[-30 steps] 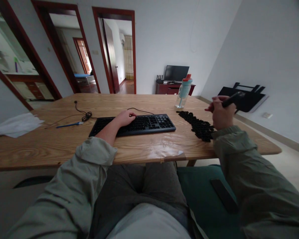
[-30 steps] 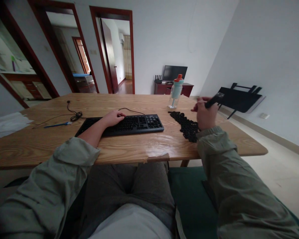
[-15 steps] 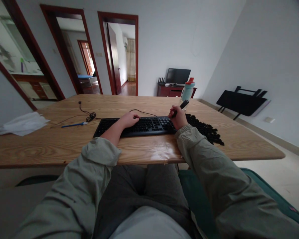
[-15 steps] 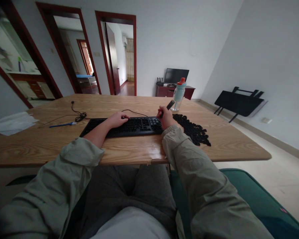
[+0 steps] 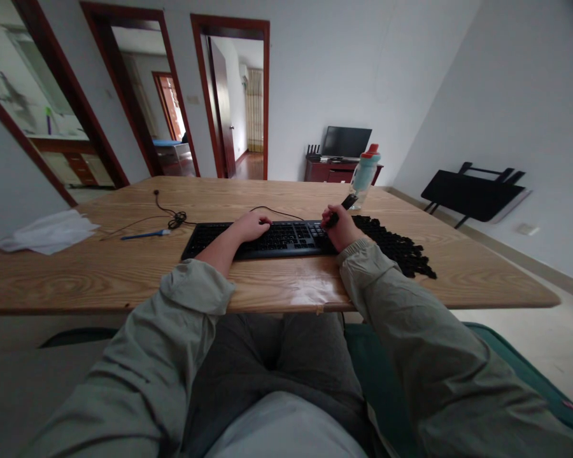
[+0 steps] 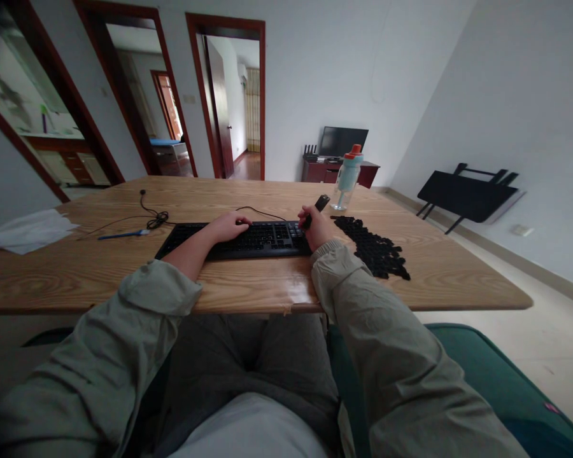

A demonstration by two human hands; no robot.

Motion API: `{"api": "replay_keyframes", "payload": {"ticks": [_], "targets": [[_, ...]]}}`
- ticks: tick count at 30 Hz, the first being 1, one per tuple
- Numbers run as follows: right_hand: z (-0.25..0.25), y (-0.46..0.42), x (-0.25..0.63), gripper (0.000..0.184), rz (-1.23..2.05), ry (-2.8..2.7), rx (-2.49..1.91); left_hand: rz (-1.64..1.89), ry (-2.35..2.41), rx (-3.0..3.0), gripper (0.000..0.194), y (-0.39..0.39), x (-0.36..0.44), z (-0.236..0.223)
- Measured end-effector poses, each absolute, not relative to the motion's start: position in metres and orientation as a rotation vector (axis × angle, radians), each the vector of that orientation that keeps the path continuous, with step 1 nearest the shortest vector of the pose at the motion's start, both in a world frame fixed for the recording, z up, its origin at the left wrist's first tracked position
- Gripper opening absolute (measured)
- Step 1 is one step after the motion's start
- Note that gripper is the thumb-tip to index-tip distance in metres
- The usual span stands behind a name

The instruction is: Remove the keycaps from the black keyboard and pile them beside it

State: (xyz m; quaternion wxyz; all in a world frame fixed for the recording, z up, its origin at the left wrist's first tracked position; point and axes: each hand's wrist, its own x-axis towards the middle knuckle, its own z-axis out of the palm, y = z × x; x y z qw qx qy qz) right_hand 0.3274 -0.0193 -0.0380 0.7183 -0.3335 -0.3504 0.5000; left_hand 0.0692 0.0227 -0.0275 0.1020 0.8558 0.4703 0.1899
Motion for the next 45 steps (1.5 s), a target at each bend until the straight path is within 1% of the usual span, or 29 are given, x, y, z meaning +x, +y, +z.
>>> {"api": "replay_keyframes", "payload": {"ticks": [11,17,20,23,25,30,35,38,41,45], "targets": [[-0.037,-0.022,0.329,0.023,1.138,-0.725,-0.73,0.58,1.38,2.595,0.032,0.025,0.072,-0.031],[-0.038,-0.022,0.329,0.028,1.132,-0.736,-0.713,0.715,1.123,2.884,0.03,-0.002,0.118,-0.032],[-0.042,-0.018,0.331,0.03,1.106,-0.77,-0.729,0.663,1.025,2.959,0.031,-0.008,0.148,-0.037],[-0.047,-0.014,0.335,0.029,1.013,-0.827,-0.786,0.58,1.002,2.975,0.031,-0.007,0.171,-0.04],[-0.048,-0.012,0.337,0.028,0.986,-0.835,-0.799,0.565,0.992,2.986,0.032,-0.006,0.18,-0.041],[-0.046,-0.013,0.335,0.025,1.055,-0.773,-0.729,0.596,1.032,2.988,0.028,-0.003,0.19,-0.044],[-0.047,-0.013,0.333,0.026,1.073,-0.699,-0.742,0.713,1.015,2.998,0.025,0.0,0.192,-0.046],[-0.048,-0.014,0.337,0.025,0.945,-0.799,-0.9,0.749,1.052,2.971,0.024,0.001,0.19,-0.046],[-0.049,-0.018,0.344,0.021,0.763,-1.071,-1.048,0.711,1.064,2.944,0.023,0.0,0.187,-0.045],[-0.052,-0.022,0.361,0.012,0.692,-1.295,-1.042,0.691,1.085,2.898,0.02,-0.003,0.185,-0.042]]}}
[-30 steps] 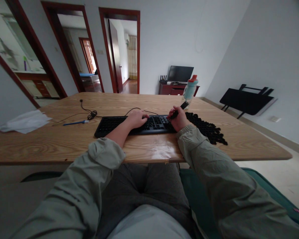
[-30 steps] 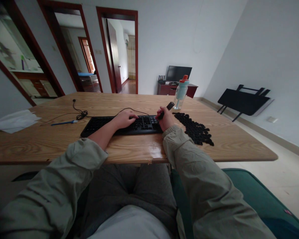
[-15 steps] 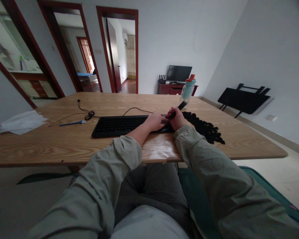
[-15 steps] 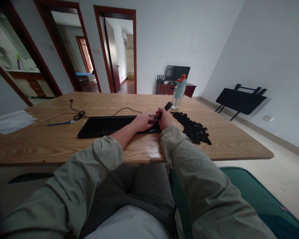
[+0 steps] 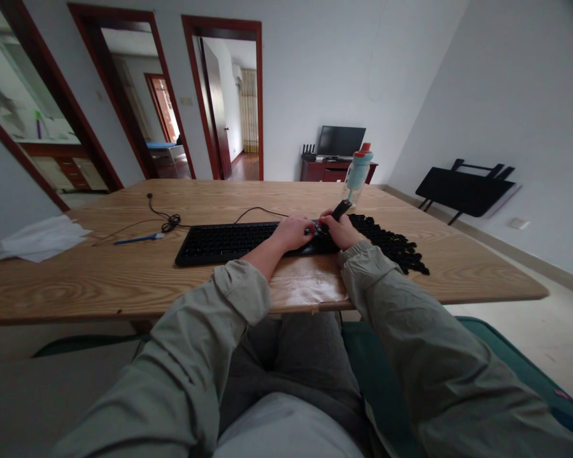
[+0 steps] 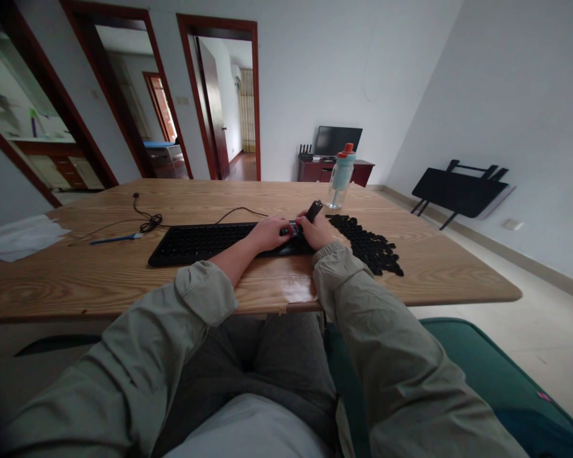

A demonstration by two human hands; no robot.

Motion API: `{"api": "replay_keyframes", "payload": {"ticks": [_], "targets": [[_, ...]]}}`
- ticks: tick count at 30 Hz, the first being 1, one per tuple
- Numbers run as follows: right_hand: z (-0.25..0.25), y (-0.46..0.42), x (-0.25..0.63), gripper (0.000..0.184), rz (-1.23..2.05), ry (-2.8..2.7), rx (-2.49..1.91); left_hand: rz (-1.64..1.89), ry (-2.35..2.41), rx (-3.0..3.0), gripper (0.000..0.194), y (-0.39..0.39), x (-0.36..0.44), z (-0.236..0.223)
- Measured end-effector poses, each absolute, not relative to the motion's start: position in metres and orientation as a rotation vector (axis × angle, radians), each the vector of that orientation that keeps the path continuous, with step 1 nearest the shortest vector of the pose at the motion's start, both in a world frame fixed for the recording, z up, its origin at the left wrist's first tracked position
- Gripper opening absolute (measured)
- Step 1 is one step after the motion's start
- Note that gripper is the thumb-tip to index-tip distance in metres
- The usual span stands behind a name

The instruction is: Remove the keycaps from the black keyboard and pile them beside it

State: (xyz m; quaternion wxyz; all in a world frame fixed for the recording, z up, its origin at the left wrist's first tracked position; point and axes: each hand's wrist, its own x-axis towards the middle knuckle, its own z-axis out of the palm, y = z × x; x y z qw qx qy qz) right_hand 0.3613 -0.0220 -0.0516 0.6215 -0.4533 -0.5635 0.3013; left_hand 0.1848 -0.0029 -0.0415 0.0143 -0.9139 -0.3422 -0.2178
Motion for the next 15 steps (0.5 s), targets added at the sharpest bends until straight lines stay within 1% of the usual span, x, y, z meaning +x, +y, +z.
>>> {"api": "replay_keyframes", "payload": {"ticks": [3,4,8,15], "targets": [[-0.055,-0.021,0.375,0.003,0.76,-1.418,-0.992,-0.689,-1.139,-2.853,0.02,-0.005,0.185,-0.041],[-0.055,-0.02,0.379,0.003,0.785,-1.462,-0.977,-0.692,-1.162,-2.855,0.021,-0.005,0.186,-0.041],[-0.05,-0.018,0.382,0.008,0.853,-1.546,-0.951,-0.694,-1.227,-2.835,0.025,-0.003,0.186,-0.043],[-0.039,-0.015,0.37,0.01,0.94,-1.529,-0.944,-0.608,-1.296,-2.835,0.027,-0.004,0.186,-0.042]]}}
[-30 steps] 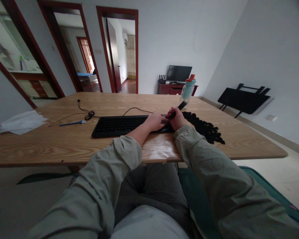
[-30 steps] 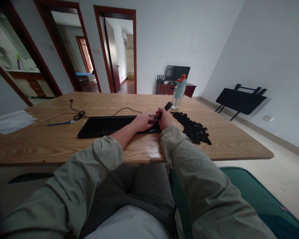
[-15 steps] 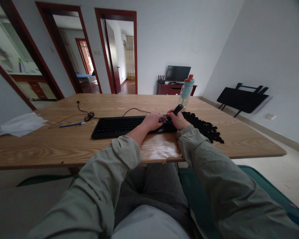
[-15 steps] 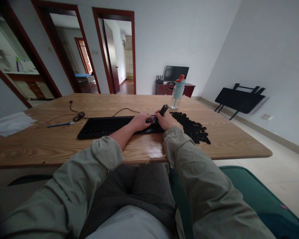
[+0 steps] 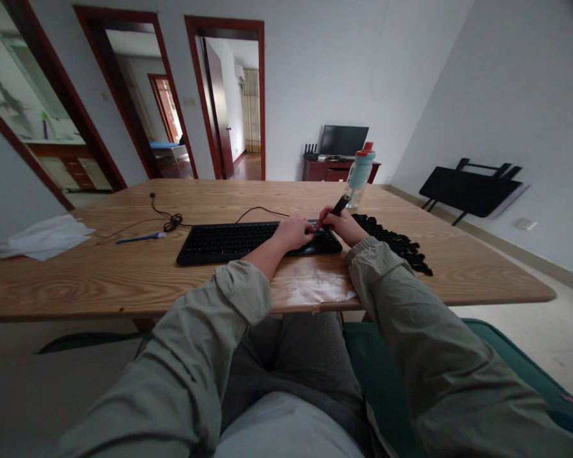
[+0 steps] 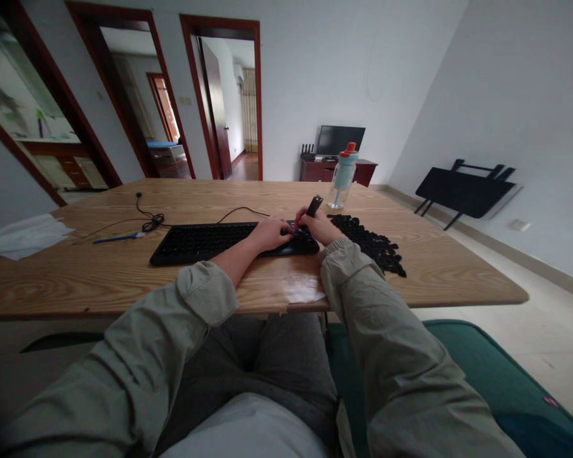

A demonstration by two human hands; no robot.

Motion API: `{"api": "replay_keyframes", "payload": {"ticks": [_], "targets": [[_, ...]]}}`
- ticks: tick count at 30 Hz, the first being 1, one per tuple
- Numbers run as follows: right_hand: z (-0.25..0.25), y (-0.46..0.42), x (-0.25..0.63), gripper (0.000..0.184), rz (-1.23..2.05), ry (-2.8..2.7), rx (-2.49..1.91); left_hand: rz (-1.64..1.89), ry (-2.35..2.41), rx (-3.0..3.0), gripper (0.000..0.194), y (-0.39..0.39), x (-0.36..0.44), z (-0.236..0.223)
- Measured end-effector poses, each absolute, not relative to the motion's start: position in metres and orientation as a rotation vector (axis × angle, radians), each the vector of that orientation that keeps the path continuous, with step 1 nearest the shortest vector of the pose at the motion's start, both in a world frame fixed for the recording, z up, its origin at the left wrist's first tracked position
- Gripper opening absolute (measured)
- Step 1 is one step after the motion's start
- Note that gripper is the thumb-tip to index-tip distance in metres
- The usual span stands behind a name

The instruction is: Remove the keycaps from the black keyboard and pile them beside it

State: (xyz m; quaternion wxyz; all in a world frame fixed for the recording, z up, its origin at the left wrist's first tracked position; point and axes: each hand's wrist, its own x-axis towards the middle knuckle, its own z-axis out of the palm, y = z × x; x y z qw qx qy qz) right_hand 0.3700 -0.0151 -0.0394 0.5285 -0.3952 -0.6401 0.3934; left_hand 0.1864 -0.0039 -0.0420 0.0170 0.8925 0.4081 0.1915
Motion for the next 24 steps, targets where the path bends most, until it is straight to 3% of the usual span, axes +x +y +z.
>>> {"api": "replay_keyframes", "payload": {"ticks": [9,18,24], "targets": [[-0.058,0.001,0.358,0.004,0.86,-1.299,-0.881,0.582,1.241,2.785,0.03,-0.002,0.186,-0.042],[-0.056,0.001,0.334,0.026,0.794,-1.03,-1.07,0.653,1.294,2.751,0.033,0.005,0.172,-0.041],[-0.051,0.0,0.324,0.028,0.635,-1.02,-1.243,0.582,1.303,2.734,0.031,-0.001,0.17,-0.037]]}}
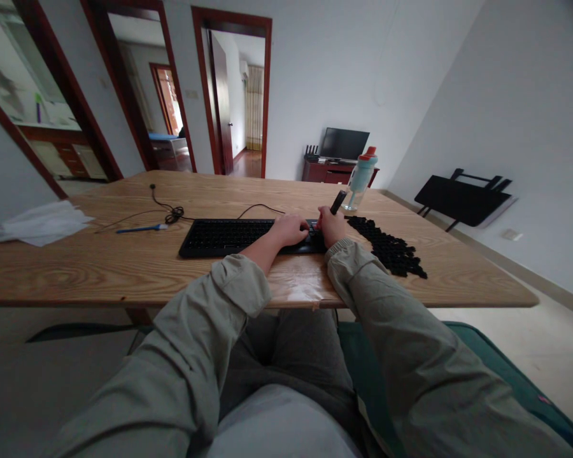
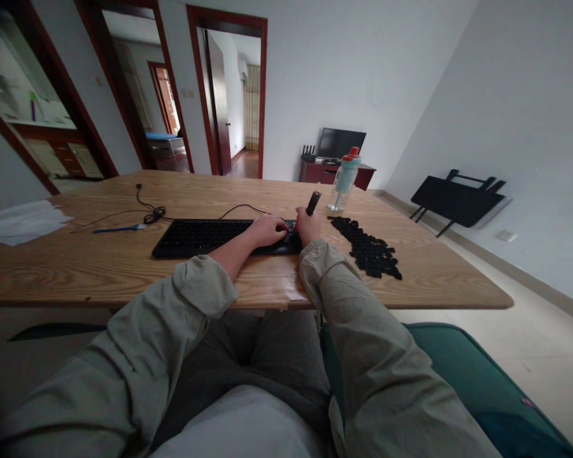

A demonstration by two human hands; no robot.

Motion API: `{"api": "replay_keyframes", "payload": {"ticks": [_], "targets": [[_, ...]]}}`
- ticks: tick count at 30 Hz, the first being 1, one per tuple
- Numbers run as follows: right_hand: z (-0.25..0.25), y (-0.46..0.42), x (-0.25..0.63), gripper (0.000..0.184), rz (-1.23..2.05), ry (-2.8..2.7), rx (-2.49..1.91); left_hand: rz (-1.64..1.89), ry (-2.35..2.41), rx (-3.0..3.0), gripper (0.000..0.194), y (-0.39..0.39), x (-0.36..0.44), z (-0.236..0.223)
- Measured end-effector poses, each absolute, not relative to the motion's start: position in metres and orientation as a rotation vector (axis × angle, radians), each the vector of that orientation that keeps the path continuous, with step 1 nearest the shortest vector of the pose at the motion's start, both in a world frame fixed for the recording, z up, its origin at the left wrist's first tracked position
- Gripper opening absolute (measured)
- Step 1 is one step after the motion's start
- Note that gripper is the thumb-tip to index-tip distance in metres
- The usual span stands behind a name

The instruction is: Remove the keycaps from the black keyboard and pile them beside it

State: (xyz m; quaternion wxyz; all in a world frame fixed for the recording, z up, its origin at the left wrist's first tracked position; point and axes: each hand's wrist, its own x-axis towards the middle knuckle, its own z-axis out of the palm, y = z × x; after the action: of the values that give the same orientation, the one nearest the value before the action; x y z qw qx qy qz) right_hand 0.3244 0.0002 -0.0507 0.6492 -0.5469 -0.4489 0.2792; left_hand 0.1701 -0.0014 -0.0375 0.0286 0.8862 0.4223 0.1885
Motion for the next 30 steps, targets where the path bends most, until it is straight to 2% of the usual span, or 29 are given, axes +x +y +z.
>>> {"api": "replay_keyframes", "payload": {"ticks": [23,26,30], "targets": [[-0.041,-0.002,0.299,0.036,0.31,-1.475,-1.312,0.546,1.335,2.715,0.029,-0.001,0.169,-0.035],[-0.04,-0.002,0.303,0.034,0.412,-1.416,-1.236,0.564,1.319,2.733,0.03,0.0,0.163,-0.032],[-0.032,-0.003,0.321,0.033,0.748,-1.041,-0.966,0.627,1.348,2.685,0.032,0.003,0.145,-0.023]]}}
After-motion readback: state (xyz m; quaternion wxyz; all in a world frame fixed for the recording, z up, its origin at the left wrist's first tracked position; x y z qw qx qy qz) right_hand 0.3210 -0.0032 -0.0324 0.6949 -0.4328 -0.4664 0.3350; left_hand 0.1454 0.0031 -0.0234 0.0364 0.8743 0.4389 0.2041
